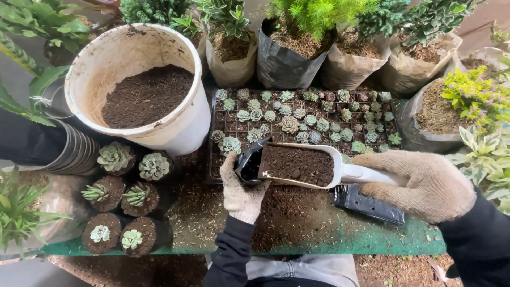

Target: The person repots small succulents by scooping soil from a bucket into black plastic pots, placing each plant inside, and adding more soil to fill the pot. The person handles multiple plants one at a time and places the finished pots on a nearby tray.

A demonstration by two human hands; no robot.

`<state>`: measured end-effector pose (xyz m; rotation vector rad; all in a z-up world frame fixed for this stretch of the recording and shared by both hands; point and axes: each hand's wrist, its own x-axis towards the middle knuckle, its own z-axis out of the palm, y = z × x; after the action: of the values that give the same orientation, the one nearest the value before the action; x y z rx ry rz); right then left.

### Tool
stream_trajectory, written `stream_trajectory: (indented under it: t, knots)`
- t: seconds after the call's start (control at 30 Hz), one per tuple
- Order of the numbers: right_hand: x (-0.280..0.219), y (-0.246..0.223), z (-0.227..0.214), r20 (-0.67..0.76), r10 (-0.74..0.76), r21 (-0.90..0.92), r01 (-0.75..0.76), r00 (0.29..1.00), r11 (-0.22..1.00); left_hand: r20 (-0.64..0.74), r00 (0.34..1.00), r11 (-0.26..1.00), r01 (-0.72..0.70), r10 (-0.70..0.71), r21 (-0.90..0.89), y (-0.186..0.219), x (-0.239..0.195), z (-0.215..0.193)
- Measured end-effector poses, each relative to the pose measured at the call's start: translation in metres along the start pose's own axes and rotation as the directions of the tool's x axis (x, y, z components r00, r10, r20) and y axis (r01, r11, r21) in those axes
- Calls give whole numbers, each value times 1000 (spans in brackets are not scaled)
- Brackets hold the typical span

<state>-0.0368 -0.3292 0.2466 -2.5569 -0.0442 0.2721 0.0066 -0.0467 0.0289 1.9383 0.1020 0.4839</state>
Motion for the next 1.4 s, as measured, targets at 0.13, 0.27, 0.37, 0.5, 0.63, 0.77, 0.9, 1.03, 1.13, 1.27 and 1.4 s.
stream_trajectory:
  t: [0.13, 0.27, 0.37, 0.5, 0.63, 0.77, 0.9, 1.03, 1.13, 1.27, 1.4]
  knots:
    - [2, 1, -4, 36, 47, -72, -44, 998, 996, -15, 998, 789, -54, 57, -612, -22, -8, 22]
    - [6, -14, -13, 101, 220, -122, -208, 970, 971, 28, 1000, 920, 11, 0, -391, -6, -10, 9]
    - [9, -19, -15, 116, 257, -187, -233, 959, 954, 8, 999, 988, -41, 43, -146, -4, -9, 1]
    - [15, -37, -18, 135, 349, -347, -286, 927, 893, 80, 993, 951, -62, 91, -304, -9, -14, 5]
    - [28, -49, -20, 175, 406, -462, -289, 897, 838, 187, 980, 974, -29, 72, -226, 2, -15, 1]
    - [42, -52, -22, 254, 202, -542, -33, 946, 840, 248, 965, 963, -14, 83, -267, 9, -15, 3]
    - [57, -65, -24, 279, 166, -624, 47, 946, 780, 292, 944, 951, -58, 151, -305, 4, -9, 10]
    - [69, -78, -26, 312, 121, -591, 93, 942, 801, 271, 951, 921, -35, 150, -387, -3, -5, 39]
    - [75, -77, -21, 261, 172, -631, 32, 950, 775, 667, 430, -90, 798, -608, -596, 7, 2, 37]
    - [83, -65, -11, 262, 120, -615, 70, 958, 786, 363, 925, 993, -108, 117, -44, 7, -1, 11]
    - [86, -55, -5, 259, 70, -589, 101, 963, 802, 475, 880, 975, -104, -3, 197, 44, 10, -27]
